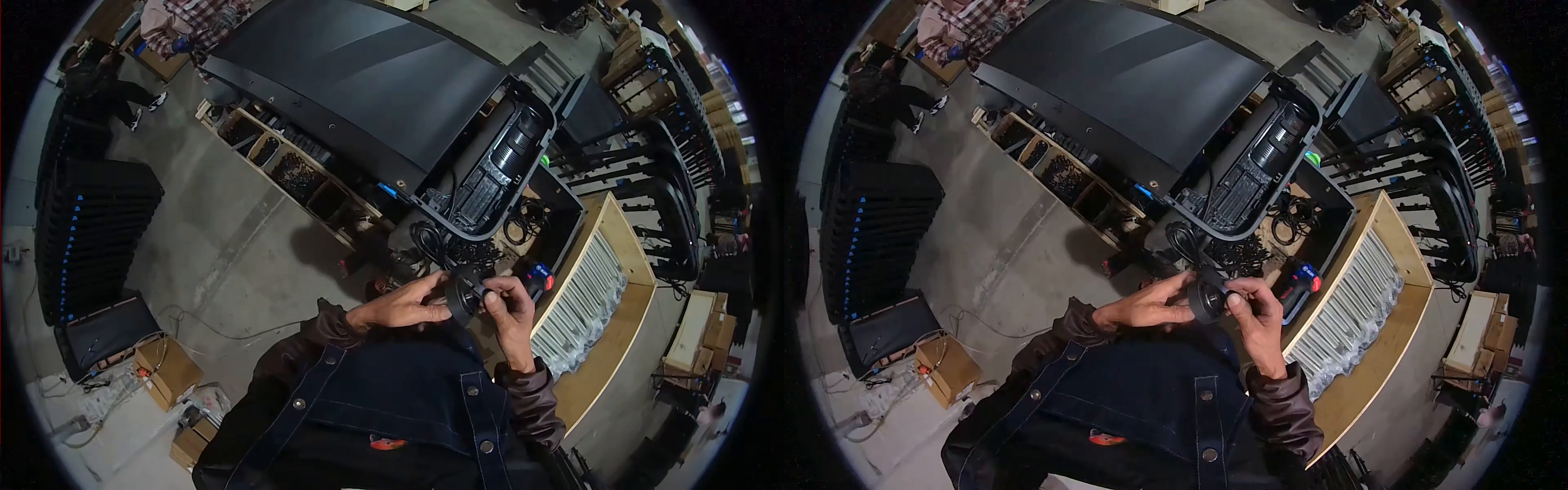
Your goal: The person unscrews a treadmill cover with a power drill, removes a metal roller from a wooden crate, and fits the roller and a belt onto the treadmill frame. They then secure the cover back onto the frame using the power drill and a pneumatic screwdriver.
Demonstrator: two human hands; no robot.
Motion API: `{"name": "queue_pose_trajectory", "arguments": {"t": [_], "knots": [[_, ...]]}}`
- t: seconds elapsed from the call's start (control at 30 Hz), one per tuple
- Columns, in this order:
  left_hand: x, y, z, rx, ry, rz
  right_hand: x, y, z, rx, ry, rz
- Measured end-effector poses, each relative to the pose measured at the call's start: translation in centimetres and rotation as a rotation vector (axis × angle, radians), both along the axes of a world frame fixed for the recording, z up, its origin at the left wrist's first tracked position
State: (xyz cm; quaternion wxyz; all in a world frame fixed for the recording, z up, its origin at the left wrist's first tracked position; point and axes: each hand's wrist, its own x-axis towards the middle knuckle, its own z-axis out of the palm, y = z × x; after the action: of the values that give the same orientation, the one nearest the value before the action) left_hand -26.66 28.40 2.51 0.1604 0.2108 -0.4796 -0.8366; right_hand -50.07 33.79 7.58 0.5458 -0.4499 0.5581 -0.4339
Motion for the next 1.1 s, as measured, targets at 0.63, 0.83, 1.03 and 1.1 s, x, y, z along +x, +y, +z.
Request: {"name": "queue_pose_trajectory", "arguments": {"t": [0.63,0.83,1.03,1.1], "knots": [[0.1,0.8,-0.8,0.016,-0.145,0.228,3.8,0.6,0.3,-0.061,0.519,-0.06],[0.2,0.3,-0.4,0.232,0.247,0.133,1.5,-1.5,-0.8,-0.242,0.525,0.171],[-0.3,-2.2,-0.4,0.479,0.352,0.071,-1.3,-4.2,-1.6,-0.063,0.288,0.28],[-1.2,-3.4,0.9,0.351,0.101,0.251,-2.0,-5.3,-1.6,0.067,0.144,0.227]]}}
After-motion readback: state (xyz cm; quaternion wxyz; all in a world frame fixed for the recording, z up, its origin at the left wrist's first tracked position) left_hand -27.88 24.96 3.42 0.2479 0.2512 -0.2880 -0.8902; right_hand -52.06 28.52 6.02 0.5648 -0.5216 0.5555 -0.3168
